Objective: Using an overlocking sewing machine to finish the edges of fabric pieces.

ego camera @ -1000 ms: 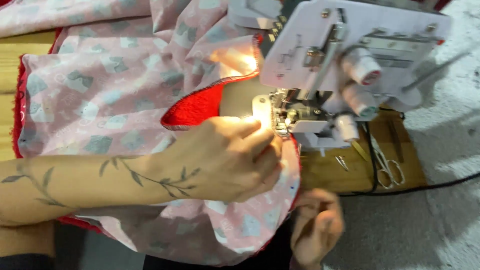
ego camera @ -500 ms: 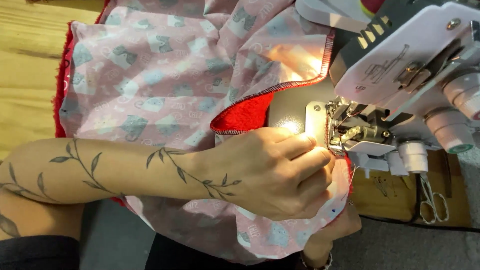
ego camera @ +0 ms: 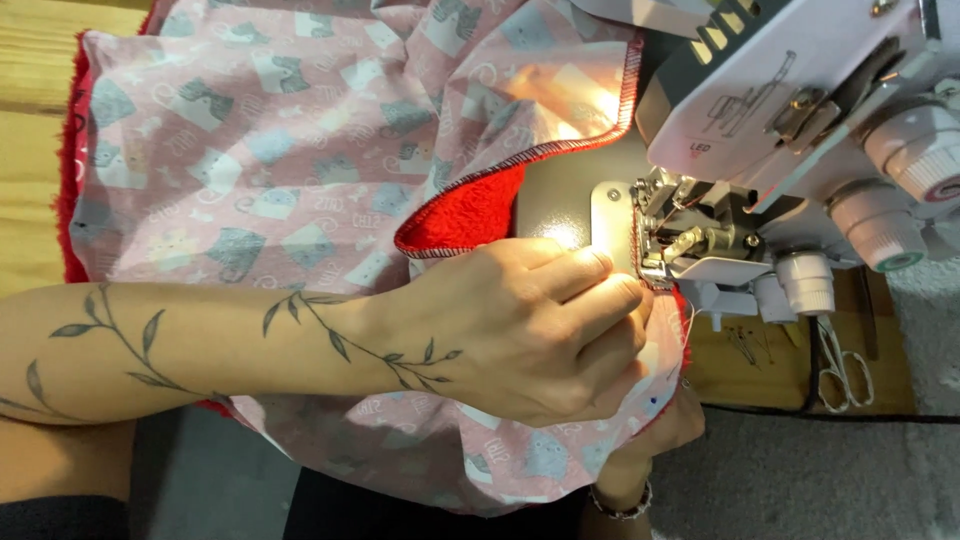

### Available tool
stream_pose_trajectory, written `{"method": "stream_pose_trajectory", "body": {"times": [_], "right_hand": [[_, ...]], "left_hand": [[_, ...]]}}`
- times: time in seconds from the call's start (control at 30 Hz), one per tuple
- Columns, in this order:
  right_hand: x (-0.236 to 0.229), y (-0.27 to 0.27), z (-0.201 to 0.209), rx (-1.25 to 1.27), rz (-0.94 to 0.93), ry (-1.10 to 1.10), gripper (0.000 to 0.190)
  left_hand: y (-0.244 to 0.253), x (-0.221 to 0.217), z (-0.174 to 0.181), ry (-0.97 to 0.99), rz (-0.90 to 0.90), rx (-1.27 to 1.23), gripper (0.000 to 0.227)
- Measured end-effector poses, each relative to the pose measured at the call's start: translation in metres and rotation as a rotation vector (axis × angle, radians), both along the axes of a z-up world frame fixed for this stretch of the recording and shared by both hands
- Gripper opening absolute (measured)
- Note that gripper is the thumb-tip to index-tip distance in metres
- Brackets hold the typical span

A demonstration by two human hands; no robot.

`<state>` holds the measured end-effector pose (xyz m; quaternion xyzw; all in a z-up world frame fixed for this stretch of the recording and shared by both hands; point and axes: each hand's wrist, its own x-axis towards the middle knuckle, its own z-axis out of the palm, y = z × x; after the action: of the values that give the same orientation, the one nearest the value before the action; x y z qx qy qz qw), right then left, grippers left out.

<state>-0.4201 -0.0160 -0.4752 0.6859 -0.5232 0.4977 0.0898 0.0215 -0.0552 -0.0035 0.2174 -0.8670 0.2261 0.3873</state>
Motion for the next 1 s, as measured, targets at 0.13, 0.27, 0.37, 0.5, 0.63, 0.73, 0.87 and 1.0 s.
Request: {"method": "stream_pose_trajectory", "body": {"times": [0.13, 0.27, 0.37, 0.5, 0.63, 0.73, 0.87, 1.0], "right_hand": [[0.038, -0.021, 0.076, -0.004, -0.006, 0.02, 0.042], [0.053, -0.023, 0.098, -0.013, -0.017, 0.035, 0.042], [0.071, -0.033, 0.114, -0.021, -0.017, 0.044, 0.042], [0.099, -0.04, 0.144, -0.026, -0.022, 0.058, 0.042], [0.135, -0.04, 0.193, -0.029, -0.028, 0.075, 0.043], [0.166, -0.037, 0.244, -0.033, -0.028, 0.088, 0.043], [0.21, -0.01, 0.325, 0.055, -0.027, -0.086, 0.041], [0.237, 0.013, 0.374, 0.3, 0.377, -1.019, 0.039]], "left_hand": [[-0.001, 0.0, 0.0, -0.019, -0.014, -0.003, 0.027], [-0.001, -0.001, 0.001, -0.015, -0.006, -0.011, 0.028], [-0.001, -0.002, 0.002, -0.018, -0.001, -0.018, 0.029], [-0.001, -0.003, 0.002, -0.017, 0.004, -0.021, 0.032], [-0.002, -0.005, 0.001, -0.008, 0.004, -0.025, 0.031], [-0.002, -0.005, 0.002, 0.004, 0.018, -0.025, 0.031], [0.0, -0.004, 0.004, -0.028, 0.04, -0.053, 0.029], [0.0, -0.004, 0.009, -0.076, 0.075, -0.069, 0.033]]}}
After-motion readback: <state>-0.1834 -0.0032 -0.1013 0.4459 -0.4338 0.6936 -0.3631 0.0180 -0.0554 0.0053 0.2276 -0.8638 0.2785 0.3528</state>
